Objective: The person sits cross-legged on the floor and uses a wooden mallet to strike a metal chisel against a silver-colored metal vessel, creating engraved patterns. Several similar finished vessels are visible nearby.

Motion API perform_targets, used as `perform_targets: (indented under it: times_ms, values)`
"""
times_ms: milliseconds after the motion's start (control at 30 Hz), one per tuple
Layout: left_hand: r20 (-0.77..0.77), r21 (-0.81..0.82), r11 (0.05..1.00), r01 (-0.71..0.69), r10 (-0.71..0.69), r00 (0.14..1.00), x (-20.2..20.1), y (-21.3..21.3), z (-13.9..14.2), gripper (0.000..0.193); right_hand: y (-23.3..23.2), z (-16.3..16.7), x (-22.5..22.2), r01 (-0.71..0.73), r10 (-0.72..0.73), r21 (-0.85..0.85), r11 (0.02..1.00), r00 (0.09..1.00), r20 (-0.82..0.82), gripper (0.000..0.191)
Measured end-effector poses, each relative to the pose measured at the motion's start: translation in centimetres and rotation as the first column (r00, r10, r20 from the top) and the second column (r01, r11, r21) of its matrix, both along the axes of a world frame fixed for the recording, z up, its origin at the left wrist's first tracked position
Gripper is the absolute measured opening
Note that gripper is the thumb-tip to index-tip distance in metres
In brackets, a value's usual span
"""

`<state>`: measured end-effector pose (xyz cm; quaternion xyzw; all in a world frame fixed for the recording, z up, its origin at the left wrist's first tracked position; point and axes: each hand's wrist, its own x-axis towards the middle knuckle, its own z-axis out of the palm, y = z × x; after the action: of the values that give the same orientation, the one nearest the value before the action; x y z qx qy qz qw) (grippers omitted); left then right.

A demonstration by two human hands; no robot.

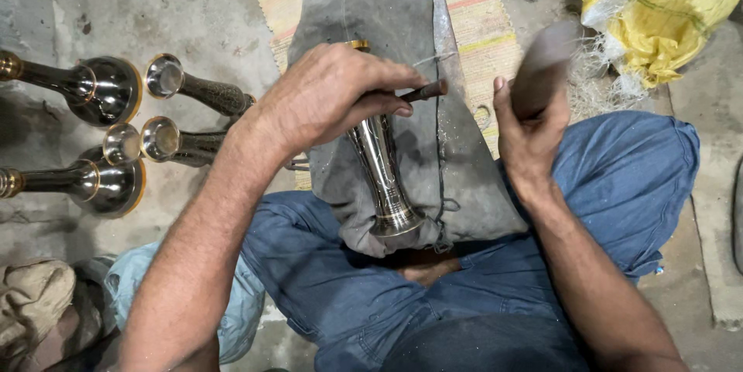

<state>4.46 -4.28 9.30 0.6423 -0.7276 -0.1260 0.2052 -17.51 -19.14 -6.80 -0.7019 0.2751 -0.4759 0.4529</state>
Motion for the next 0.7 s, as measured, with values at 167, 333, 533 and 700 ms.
perform_targets:
  times_ms: [167,333,533,700]
  values:
    - [-0.061,-0.023,1.000,-0.006,0.005,0.998,-0.1,1.0,-0.1,0.032,-0.5,0.0,-0.6,-0.102,-0.059,-0.517,0.850,0.956,-0.287,0.027]
    - [-0.018,-0.073,0.996,-0.057,0.056,0.998,-0.2,1.4,-0.6,0.031,-1.0,1.4,-1.1,-0.081,-0.050,-0.443,0.893,0.960,-0.275,0.025]
    - [-0.168,-0.132,0.981,-0.142,0.119,0.979,-0.1,2.5,-1.3,0.032,-1.1,5.0,-0.8,-0.170,0.112,-0.263,0.950,0.968,-0.223,0.015]
    - [-0.260,-0.221,0.938,-0.266,0.207,0.943,-0.7,3.3,-2.4,0.034,-2.2,9.6,0.2,-0.237,-0.266,-0.767,0.596,0.843,-0.467,0.024]
